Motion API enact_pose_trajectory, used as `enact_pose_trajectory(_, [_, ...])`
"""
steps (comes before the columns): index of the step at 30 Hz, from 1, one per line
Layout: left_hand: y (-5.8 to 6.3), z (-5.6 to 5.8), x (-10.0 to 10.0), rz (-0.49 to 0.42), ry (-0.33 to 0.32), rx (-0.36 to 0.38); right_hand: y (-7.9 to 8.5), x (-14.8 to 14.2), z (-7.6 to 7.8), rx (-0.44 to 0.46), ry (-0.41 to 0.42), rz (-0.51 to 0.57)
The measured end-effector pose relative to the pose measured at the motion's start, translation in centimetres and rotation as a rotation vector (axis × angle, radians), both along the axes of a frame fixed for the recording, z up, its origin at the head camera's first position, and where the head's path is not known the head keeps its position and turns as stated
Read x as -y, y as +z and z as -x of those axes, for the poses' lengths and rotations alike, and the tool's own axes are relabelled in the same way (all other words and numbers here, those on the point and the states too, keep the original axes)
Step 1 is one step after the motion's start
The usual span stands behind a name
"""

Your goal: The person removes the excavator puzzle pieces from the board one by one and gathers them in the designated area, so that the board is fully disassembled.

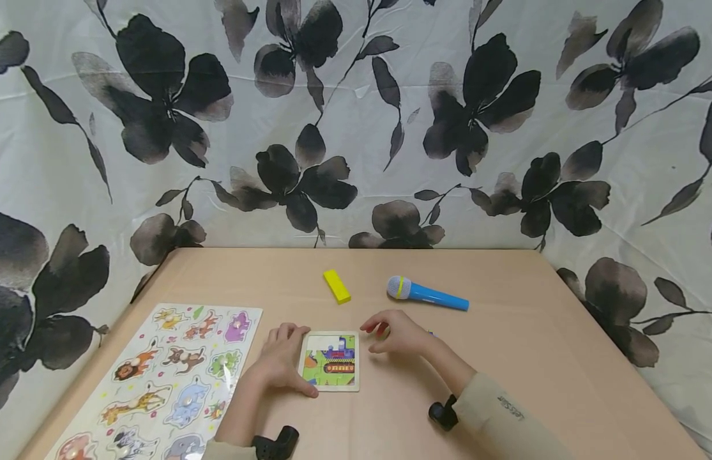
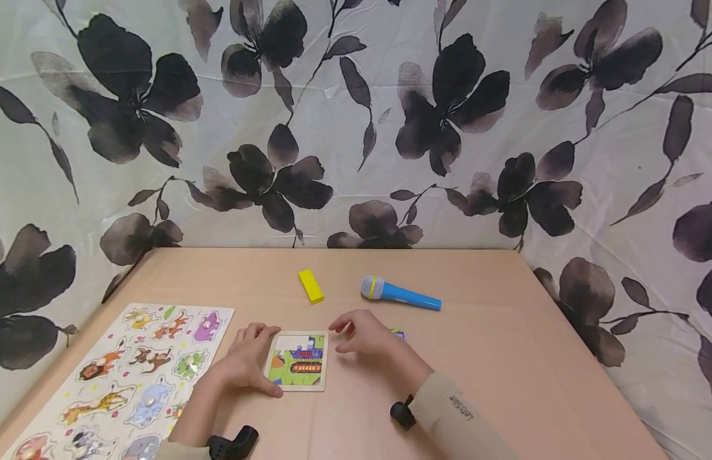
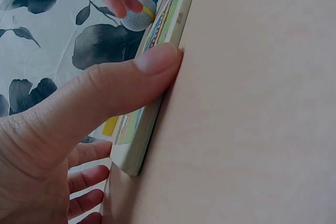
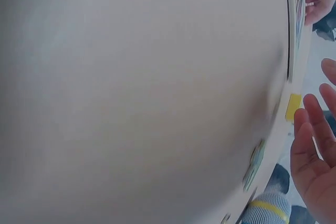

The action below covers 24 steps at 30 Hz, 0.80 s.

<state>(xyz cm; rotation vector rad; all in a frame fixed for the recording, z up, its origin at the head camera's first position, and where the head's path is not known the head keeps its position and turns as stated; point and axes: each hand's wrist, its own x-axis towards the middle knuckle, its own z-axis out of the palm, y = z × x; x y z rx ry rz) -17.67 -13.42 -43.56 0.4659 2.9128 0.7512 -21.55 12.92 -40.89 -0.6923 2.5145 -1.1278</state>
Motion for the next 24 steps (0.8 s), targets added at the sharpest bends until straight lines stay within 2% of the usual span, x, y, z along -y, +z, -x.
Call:
enact_pose_trajectory(15, [0.0, 0.2, 0.0, 0.007, 0.014, 0.034, -0.3, 3.4, 0.3, 0.037, -0.019, -0.074])
enact_pose_trajectory(24, [0.1, 0.2, -0.1, 0.010, 0.009, 0.034, -0.4, 4.3, 0.7, 0.018, 0.029, -0.176])
